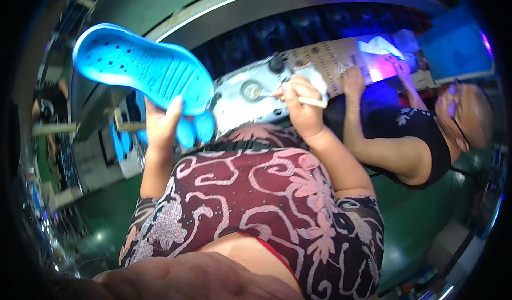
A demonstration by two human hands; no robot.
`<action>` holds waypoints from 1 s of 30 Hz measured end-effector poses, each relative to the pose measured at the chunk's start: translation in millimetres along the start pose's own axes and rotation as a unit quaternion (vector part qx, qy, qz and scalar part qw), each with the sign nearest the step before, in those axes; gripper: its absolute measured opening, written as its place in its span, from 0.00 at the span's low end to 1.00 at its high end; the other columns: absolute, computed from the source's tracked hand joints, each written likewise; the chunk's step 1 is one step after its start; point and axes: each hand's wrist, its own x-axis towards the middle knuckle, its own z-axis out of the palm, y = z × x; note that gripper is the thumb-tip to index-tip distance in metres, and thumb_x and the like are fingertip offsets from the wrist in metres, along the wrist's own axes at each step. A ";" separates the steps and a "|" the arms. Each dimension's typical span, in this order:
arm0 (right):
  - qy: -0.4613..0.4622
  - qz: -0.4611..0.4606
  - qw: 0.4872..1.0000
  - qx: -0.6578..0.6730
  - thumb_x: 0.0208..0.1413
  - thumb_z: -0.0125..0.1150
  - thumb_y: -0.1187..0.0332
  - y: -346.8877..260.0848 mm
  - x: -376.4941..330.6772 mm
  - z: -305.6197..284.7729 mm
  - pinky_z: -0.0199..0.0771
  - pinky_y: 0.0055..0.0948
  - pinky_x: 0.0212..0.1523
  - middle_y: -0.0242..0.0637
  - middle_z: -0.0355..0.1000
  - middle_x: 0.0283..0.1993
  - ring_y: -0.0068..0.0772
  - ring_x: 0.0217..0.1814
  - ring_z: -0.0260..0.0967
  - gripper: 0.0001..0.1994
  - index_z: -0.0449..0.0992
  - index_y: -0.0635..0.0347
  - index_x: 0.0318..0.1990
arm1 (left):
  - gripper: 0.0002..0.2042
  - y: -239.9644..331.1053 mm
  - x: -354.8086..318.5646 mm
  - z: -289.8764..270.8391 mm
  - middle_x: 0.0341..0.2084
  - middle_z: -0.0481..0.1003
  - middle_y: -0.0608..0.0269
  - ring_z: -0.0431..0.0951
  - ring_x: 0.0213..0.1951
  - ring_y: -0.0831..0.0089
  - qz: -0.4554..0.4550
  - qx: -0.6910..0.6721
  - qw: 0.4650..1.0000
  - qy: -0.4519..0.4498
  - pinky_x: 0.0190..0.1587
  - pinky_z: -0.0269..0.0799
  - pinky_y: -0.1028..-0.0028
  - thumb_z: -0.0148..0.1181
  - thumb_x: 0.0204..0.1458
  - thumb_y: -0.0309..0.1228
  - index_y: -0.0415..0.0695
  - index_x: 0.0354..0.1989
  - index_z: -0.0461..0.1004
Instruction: The person takes shoe soles, dips a brush into adhesive, and applies adhesive across the soles before setting them down.
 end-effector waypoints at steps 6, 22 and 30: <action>0.071 0.073 0.992 -0.070 0.57 0.48 0.68 3.8 -28.2 -12.2 0.63 0.26 0.27 0.37 0.67 0.19 0.29 0.22 0.64 0.15 0.74 0.67 0.22 | 0.38 34.8 71.9 47.8 0.36 0.72 0.55 0.74 0.22 0.79 -0.182 -0.186 0.905 -0.338 0.18 0.69 0.83 0.64 0.38 0.36 0.32 0.57 0.54; 0.106 0.179 0.977 0.046 0.59 0.49 0.67 33.9 -43.4 -6.7 0.65 0.20 0.27 0.35 0.71 0.23 0.21 0.23 0.65 0.15 0.75 0.68 0.26 | 0.24 -59.1 100.3 29.8 0.39 0.72 0.54 0.74 0.42 0.65 -0.210 -0.149 0.944 -0.209 0.45 0.70 0.71 0.57 0.51 0.36 0.41 0.55 0.61; -0.008 0.223 0.965 0.141 0.59 0.49 0.65 33.3 -27.1 14.8 0.66 0.19 0.31 0.34 0.72 0.26 0.21 0.27 0.66 0.15 0.75 0.66 0.26 | 0.20 -236.0 -103.2 -201.5 0.37 0.73 0.45 0.73 0.40 0.49 -0.180 0.587 0.772 0.165 0.45 0.67 0.60 0.57 0.40 0.32 0.37 0.42 0.69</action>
